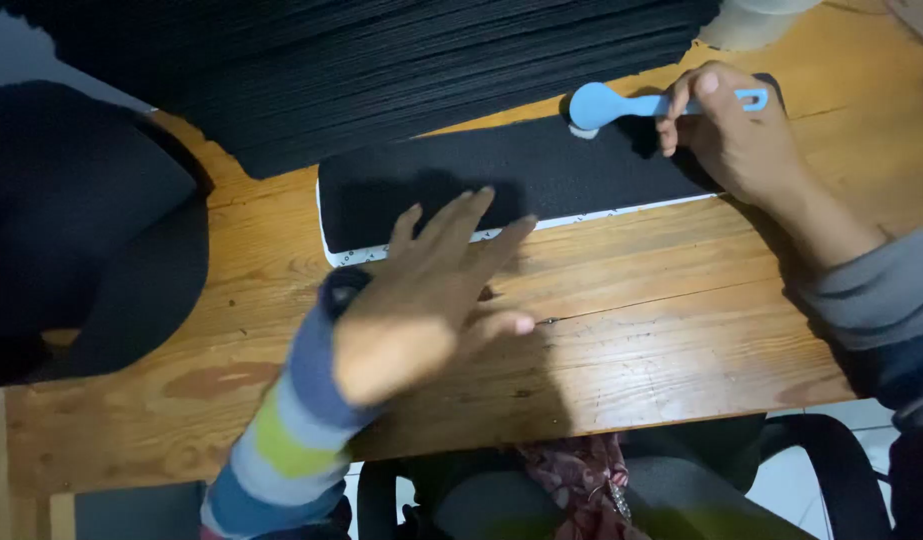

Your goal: Apply adhesive to a black foam strip using a plastic spatula to ensure even coverage.

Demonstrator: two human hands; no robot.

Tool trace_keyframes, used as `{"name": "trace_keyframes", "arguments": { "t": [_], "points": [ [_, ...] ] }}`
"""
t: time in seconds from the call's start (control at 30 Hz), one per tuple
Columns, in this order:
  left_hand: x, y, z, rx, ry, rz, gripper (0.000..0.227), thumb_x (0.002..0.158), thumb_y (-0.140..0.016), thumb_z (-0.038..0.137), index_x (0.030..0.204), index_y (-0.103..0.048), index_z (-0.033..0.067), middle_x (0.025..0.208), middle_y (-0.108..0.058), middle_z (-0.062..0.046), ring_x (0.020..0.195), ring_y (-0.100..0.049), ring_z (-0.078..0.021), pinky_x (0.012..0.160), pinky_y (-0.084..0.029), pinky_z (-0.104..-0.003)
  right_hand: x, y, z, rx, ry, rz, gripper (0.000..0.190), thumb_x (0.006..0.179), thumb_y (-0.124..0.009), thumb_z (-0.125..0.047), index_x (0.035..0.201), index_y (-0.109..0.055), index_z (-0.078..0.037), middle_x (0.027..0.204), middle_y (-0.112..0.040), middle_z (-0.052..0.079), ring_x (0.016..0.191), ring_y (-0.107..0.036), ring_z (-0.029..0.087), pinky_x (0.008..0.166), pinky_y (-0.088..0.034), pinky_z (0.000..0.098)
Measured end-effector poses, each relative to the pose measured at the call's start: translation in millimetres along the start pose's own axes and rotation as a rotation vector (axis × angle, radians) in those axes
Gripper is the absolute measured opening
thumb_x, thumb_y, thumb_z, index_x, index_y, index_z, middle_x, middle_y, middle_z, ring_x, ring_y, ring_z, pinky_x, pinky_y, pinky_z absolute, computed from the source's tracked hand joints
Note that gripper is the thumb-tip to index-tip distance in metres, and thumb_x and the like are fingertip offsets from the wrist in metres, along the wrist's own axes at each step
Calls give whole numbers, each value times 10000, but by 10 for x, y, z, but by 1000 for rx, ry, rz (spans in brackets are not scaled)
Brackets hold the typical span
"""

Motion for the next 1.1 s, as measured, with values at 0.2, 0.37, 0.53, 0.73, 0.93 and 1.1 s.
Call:
{"name": "trace_keyframes", "arguments": {
  "t": [0.2, 0.37, 0.53, 0.73, 0.93, 1.1],
  "points": [
    [282, -848, -462, 211, 98, 45, 821, 894, -638, 643, 1523, -425, 160, 1508, -386, -253, 1402, -372, -427, 1090, -208, -758, -201, -185, -439, -750, 486, -294, 222, 1099, -571, -130, 1069, -740, 11, 1091, -707, 150, 1083, -587, 321, 1040, -478, 434],
    [400, -619, -505, 166, 108, 144, 651, 879, -662, 587, 1398, -583, 201, 1276, -554, -150, 1103, -588, -380, 1066, -294, -679, -232, -300, -462, -1217, 359, -519, 499, 905, -677, -404, 1347, -676, -170, 1169, -513, 134, 1031, -521, 281, 887, -459, 409],
    [604, -365, -482, -153, 77, 266, 469, 1031, -519, 416, 1422, -542, 158, 1323, -671, -156, 1229, -624, -355, 953, -425, -506, -277, -363, -385, -1462, 107, -655, 1044, 666, -687, -776, 1551, -446, -279, 1445, -439, 147, 1306, -428, 337, 1037, -417, 517],
    [1013, -388, -503, -1044, 58, 583, 269, 1022, -594, 215, 1249, -649, 82, 1272, -707, -64, 1147, -710, -145, 1001, -531, -256, -378, -840, -644, -1282, 515, -359, 614, 981, -598, -500, 1415, -589, -67, 1345, -581, 224, 1272, -561, 395, 1038, -450, 541],
    [1119, -161, -470, -1416, 123, 839, 344, 1046, -540, 350, 1303, -621, 137, 1172, -728, -88, 1079, -697, -168, 937, -510, -278, -533, -1718, -453, -384, 107, -368, 495, 936, -702, -80, 1327, -423, 41, 1306, -552, 225, 1149, -724, 340, 1026, -626, 400],
    [1177, -187, -693, -1597, 168, 1116, 251, 1034, -587, 231, 1242, -657, 110, 1052, -747, -77, 972, -716, -159, 830, -519, -260, -569, -1849, -271, -180, 95, -213, 499, 907, -768, -76, 1223, -384, -45, 1112, -636, 134, 997, -706, 215, 829, -609, 298]
  ]
}}
Point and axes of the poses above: each hand's wrist, its own x-axis towards the middle knuckle, its own y-axis out of the back of the hand, z = x × y, the point moved 5 cm from there along x, towards the middle knuckle
